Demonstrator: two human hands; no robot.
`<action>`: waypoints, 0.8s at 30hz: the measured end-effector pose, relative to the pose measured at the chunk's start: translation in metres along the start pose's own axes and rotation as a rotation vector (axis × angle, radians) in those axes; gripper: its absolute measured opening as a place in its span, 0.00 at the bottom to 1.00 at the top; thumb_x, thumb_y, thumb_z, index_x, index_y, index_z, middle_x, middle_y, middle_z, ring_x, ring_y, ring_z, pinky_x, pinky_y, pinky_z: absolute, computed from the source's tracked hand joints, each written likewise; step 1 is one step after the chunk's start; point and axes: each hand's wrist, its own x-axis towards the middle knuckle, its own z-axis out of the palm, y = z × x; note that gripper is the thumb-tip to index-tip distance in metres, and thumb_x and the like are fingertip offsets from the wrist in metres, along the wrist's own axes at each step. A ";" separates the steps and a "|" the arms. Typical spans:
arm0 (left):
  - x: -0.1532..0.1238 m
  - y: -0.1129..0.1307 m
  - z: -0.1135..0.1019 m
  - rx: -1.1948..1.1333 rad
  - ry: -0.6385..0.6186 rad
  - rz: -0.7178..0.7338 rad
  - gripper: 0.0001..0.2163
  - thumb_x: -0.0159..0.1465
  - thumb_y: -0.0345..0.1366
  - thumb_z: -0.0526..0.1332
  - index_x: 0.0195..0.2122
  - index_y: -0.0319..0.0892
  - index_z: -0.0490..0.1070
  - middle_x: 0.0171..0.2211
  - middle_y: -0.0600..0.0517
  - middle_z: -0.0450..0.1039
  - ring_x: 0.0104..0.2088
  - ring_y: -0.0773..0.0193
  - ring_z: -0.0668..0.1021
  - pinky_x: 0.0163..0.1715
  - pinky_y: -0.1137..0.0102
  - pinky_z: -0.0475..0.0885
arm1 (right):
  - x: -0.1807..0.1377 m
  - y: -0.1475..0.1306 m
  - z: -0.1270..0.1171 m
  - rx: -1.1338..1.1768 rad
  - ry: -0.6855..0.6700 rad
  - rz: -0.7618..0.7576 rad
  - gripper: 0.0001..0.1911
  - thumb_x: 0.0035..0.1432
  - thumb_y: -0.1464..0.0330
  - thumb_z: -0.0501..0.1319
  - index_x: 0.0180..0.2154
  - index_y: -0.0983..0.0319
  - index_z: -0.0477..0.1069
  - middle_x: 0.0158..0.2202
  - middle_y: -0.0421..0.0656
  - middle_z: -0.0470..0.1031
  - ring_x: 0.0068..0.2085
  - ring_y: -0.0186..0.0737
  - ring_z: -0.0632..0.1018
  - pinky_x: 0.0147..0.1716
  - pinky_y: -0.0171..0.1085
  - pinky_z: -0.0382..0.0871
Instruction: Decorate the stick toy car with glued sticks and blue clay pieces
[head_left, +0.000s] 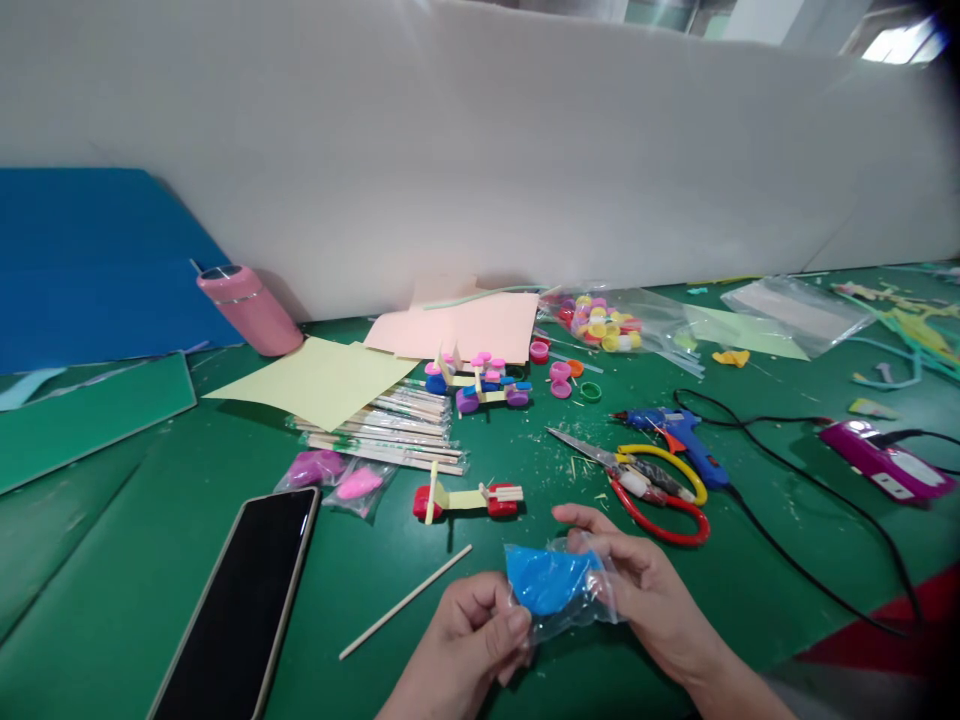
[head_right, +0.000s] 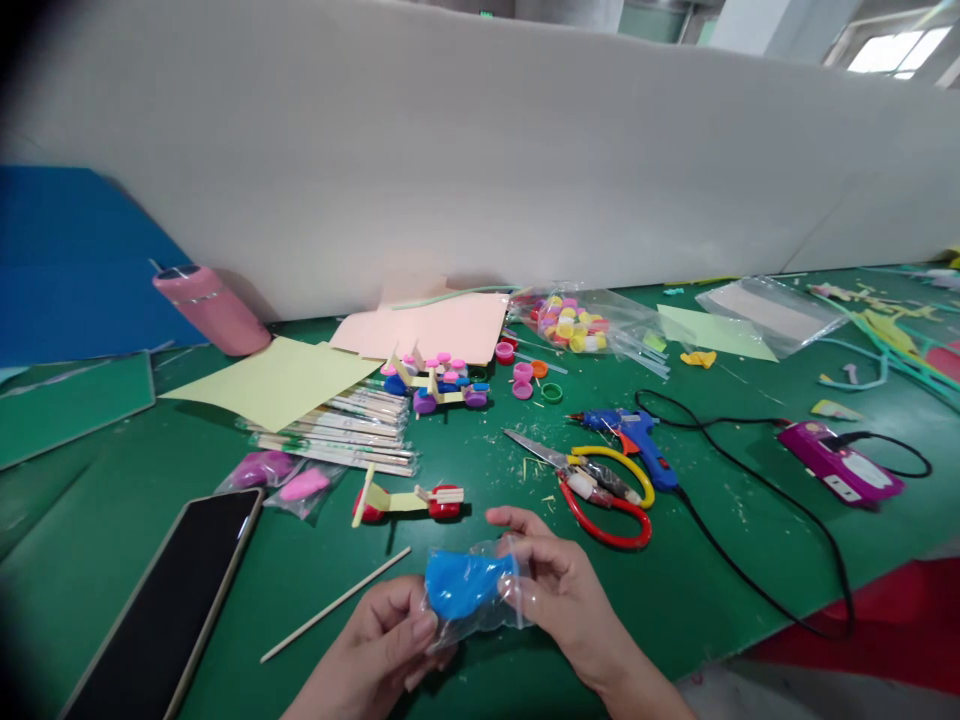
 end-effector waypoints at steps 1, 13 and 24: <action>0.000 -0.001 0.001 -0.011 -0.013 -0.001 0.14 0.48 0.43 0.66 0.19 0.40 0.64 0.13 0.59 0.60 0.14 0.75 0.60 0.19 0.75 0.59 | 0.000 -0.001 0.001 -0.005 -0.005 -0.007 0.10 0.48 0.62 0.64 0.33 0.59 0.75 0.48 0.49 0.68 0.52 0.50 0.66 0.42 0.41 0.67; 0.005 -0.004 0.001 -0.080 0.170 -0.036 0.16 0.43 0.41 0.70 0.25 0.39 0.65 0.13 0.59 0.65 0.12 0.76 0.62 0.10 0.80 0.56 | 0.002 -0.008 0.024 -0.289 -0.177 -0.085 0.05 0.52 0.69 0.61 0.32 0.61 0.73 0.50 0.46 0.63 0.46 0.41 0.71 0.48 0.39 0.62; 0.002 0.002 0.003 -0.113 0.196 0.000 0.12 0.46 0.37 0.68 0.23 0.39 0.64 0.12 0.59 0.65 0.10 0.78 0.61 0.11 0.81 0.51 | 0.005 -0.004 0.023 0.115 -0.185 0.110 0.09 0.48 0.62 0.65 0.30 0.61 0.74 0.50 0.47 0.65 0.52 0.45 0.67 0.46 0.39 0.62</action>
